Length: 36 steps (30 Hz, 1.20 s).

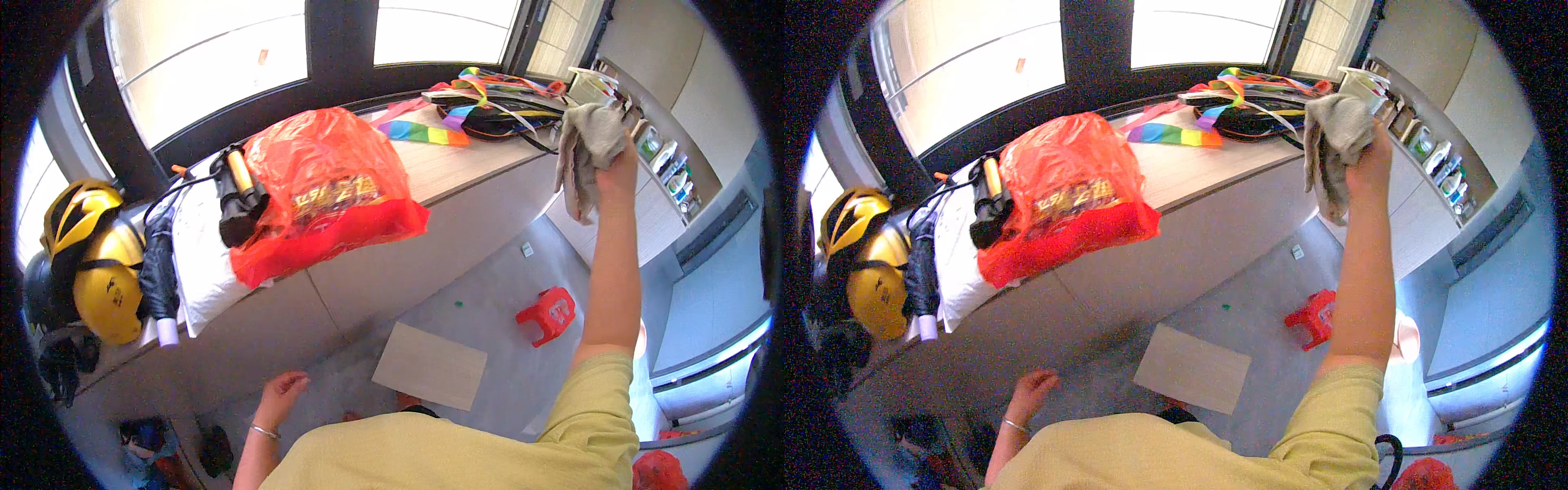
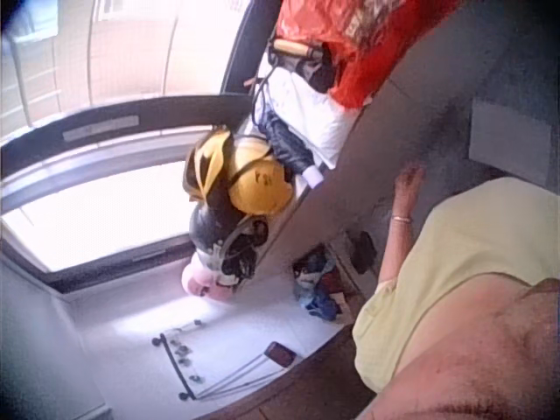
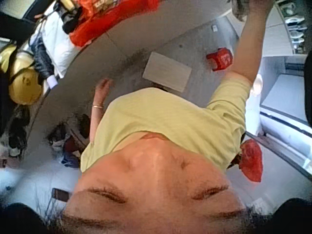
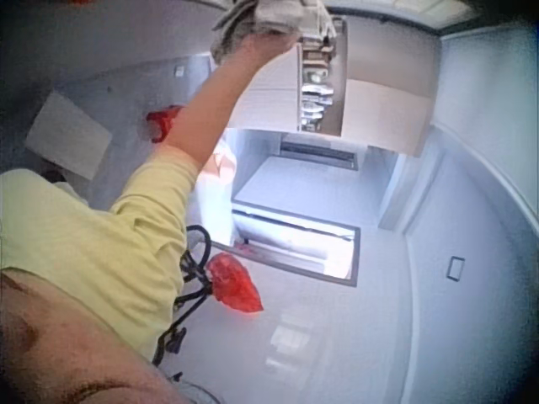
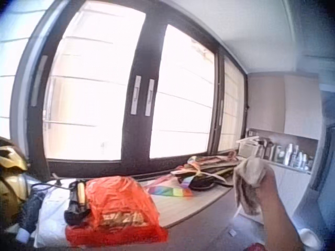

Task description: The person ties a white string, winds it onto a red spool, and attaches the spool to a colorful kite. They then move a red plastic bag and wipe the countertop with a cloth.

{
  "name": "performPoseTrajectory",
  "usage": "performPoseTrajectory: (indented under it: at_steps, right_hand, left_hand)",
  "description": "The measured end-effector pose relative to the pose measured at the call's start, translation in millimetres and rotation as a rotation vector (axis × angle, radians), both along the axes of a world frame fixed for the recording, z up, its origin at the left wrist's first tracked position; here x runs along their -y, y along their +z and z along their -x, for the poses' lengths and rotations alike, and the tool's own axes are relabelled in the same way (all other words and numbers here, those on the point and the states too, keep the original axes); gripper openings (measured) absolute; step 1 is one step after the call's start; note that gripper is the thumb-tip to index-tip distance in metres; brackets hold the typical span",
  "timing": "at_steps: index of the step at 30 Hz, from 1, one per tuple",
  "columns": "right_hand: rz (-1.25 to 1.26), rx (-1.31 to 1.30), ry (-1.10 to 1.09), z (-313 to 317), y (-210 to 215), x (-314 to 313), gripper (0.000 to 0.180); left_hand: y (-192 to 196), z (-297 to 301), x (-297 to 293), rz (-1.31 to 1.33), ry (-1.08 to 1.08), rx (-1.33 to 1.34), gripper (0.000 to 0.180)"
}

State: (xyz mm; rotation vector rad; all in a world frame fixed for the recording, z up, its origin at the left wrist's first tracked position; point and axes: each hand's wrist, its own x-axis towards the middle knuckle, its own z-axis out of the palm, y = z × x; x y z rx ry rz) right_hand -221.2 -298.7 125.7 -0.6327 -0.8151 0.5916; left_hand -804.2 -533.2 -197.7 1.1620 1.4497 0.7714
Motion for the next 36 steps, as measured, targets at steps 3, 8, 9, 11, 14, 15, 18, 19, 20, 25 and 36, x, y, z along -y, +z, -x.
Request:
performPoseTrajectory:
  at_steps: [3, 8, 9, 11, 14, 15, 18, 19, 20, 25, 36]
  right_hand:
    - [0.112, 0.325, -0.169, -47, -49, -37, 0.018]
    - [0.282, 0.907, -0.33, -40, -117, -124, 0.034]
    - [0.271, 1.096, -0.293, -27, -133, -134, 0.042]
    - [0.407, 1.507, -0.281, -25, -178, -159, 0.054]
    - [0.382, 1.551, -0.58, -2, -200, -164, 0.051]
    - [0.385, 1.562, -0.614, 8, -199, -158, 0.049]
    - [0.126, 1.504, -0.408, 74, -198, -112, 0.04]
    - [0.005, 1.508, -0.434, 105, -200, -98, 0.04]
    - [-0.079, 1.471, -0.391, 135, -200, -82, 0.041]
    - [-0.199, 1.133, 0.016, 189, -209, -20, 0.042]
    - [0.705, 0.319, 1.151, 256, -341, 148, 0.041]
  left_hand:
    - [11, -32, -3, 0.007, -0.023, 0.084, 0.025]
    - [41, -79, -13, -0.058, 0.147, 0.115, 0.023]
    - [51, -87, -15, -0.068, 0.165, 0.102, 0.022]
    - [67, -99, -21, -0.094, 0.185, 0.081, 0.022]
    - [72, -101, -20, -0.134, 0.278, 0.01, 0.02]
    - [74, -102, -20, -0.151, 0.311, 0.024, 0.02]
    - [93, -113, -29, -0.219, 0.4, 0.043, 0.018]
    - [98, -117, -36, -0.242, 0.404, 0.032, 0.019]
    - [102, -120, -43, -0.26, 0.404, 0.022, 0.019]
    - [121, -134, -58, -0.291, 0.36, 0.087, 0.021]
    - [-52, -145, -25, 0.021, -0.048, 0.216, 0.074]
